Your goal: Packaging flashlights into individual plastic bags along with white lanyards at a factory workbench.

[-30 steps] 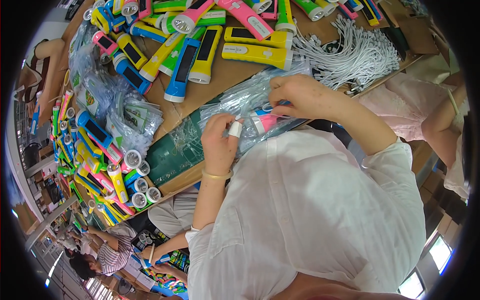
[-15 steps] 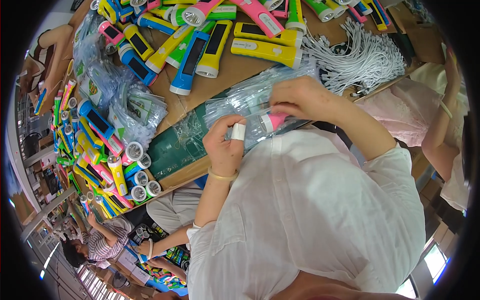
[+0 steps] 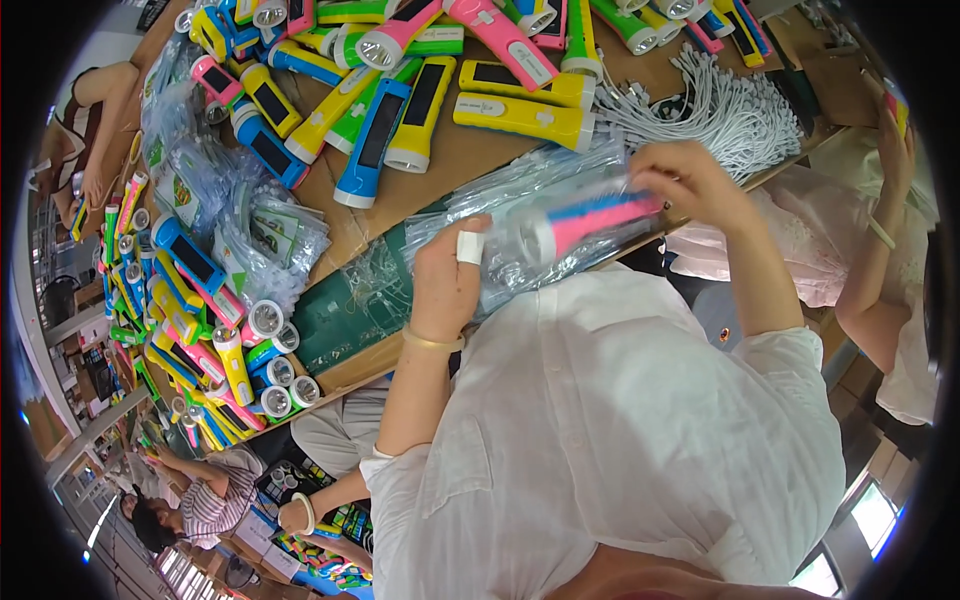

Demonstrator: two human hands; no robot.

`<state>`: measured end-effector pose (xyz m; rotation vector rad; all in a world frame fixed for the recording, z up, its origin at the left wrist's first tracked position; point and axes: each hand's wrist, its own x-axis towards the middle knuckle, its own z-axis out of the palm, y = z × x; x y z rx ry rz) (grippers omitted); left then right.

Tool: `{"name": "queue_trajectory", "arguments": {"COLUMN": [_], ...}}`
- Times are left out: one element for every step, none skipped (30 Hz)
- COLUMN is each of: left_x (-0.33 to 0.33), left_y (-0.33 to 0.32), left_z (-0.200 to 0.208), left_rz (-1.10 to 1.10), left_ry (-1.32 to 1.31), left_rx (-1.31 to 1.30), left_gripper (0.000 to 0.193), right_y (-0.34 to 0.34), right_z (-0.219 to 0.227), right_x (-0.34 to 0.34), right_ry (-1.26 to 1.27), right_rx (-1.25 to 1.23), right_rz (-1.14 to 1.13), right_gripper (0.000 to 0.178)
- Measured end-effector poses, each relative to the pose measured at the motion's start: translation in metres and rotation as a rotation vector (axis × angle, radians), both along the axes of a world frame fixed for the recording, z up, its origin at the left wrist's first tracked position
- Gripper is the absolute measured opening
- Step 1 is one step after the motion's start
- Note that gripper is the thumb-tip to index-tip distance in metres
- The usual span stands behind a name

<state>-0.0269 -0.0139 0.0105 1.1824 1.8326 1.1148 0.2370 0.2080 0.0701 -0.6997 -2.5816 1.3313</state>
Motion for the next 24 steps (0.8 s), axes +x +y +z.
{"name": "queue_trajectory", "arguments": {"left_x": [0.002, 0.003, 0.010, 0.012, 0.017, 0.020, 0.025, 0.029, 0.032, 0.033, 0.033, 0.034, 0.035, 0.036, 0.036, 0.038, 0.040, 0.040, 0.040, 0.041, 0.040, 0.040, 0.039, 0.039], "left_y": [0.005, 0.006, 0.010, 0.017, 0.024, 0.033, 0.040, 0.047, 0.049, 0.052, 0.057, 0.059, 0.054, 0.052, 0.055, 0.061, 0.064, 0.065, 0.069, 0.068, 0.067, 0.066, 0.067, 0.067], "left_z": [-0.004, -0.005, -0.004, -0.004, -0.002, 0.000, -0.003, -0.010, -0.023, -0.029, -0.031, -0.032, -0.036, -0.038, -0.034, -0.031, -0.030, -0.030, -0.029, -0.031, -0.032, -0.031, -0.032, -0.030], "left_rz": [-0.013, -0.021, 0.027, -0.012, -0.039, -0.113, -0.143, -0.168, -0.181, -0.184, -0.215, -0.226, -0.182, -0.157, -0.154, -0.156, -0.166, -0.170, -0.184, -0.166, -0.156, -0.160, -0.161, -0.162], "left_ry": [0.099, 0.197, 0.202, 0.388, 0.589, 0.646, 0.691, 0.741, 0.763, 0.770, 0.787, 0.805, 0.780, 0.785, 0.709, 0.647, 0.623, 0.598, 0.575, 0.596, 0.578, 0.561, 0.561, 0.563], "left_rx": [0.037, 0.080, -0.020, 0.072, 0.175, 0.178, 0.172, 0.160, 0.185, 0.204, 0.229, 0.230, 0.198, 0.162, 0.152, 0.120, 0.128, 0.117, 0.114, 0.118, 0.113, 0.118, 0.139, 0.119], "left_gripper": [0.022, 0.020, 0.018, 0.018, 0.020, 0.025, 0.028, 0.030, 0.033, 0.033, 0.034, 0.034, 0.032, 0.032, 0.031, 0.030, 0.029, 0.028, 0.028, 0.027, 0.027, 0.028, 0.027, 0.027], "right_y": [0.018, 0.027, 0.043, 0.066, 0.084, 0.108, 0.139, 0.175, 0.209, 0.242, 0.273, 0.295, 0.303, 0.310, 0.301, 0.284, 0.261, 0.225, 0.207, 0.194, 0.156, 0.120, 0.083, 0.053], "right_z": [0.000, 0.005, 0.012, 0.014, 0.021, 0.027, 0.028, 0.034, 0.047, 0.058, 0.077, 0.089, 0.087, 0.084, 0.107, 0.106, 0.099, 0.092, 0.070, 0.026, 0.012, -0.009, -0.015, -0.018], "right_x": [0.006, 0.007, 0.004, 0.003, 0.003, 0.003, 0.009, 0.013, 0.018, 0.025, 0.046, 0.055, 0.036, 0.020, 0.068, 0.046, 0.013, -0.005, -0.014, -0.023, -0.037, -0.047, -0.056, -0.061], "right_ry": [0.207, 0.192, 0.186, 0.238, 0.282, 0.317, 0.291, 0.268, 0.260, 0.249, 0.400, 0.549, 0.570, 0.591, 0.883, 0.696, 0.473, 0.471, 0.558, 0.520, 0.413, 0.348, 0.135, -0.073], "right_rx": [0.128, 0.002, -0.113, -0.019, -0.010, -0.007, 0.050, 0.100, 0.161, 0.217, 0.128, 0.018, 0.078, 0.134, -0.587, -0.194, 0.195, 0.125, 0.041, 0.280, 0.069, -0.051, -0.003, 0.048], "right_rz": [-0.071, -0.268, -0.461, -0.504, -0.562, -0.615, -0.696, -0.774, -0.897, -1.020, -1.156, -1.263, -1.272, -1.283, -0.621, -0.849, -1.029, -0.900, -0.753, -0.546, -0.356, -0.238, -0.119, 0.002], "right_gripper": [0.011, 0.013, 0.016, 0.020, 0.022, 0.023, 0.024, 0.024, 0.025, 0.025, 0.027, 0.031, 0.035, 0.038, 0.049, 0.052, 0.056, 0.054, 0.052, 0.028, 0.031, 0.029, 0.028, 0.027]}}
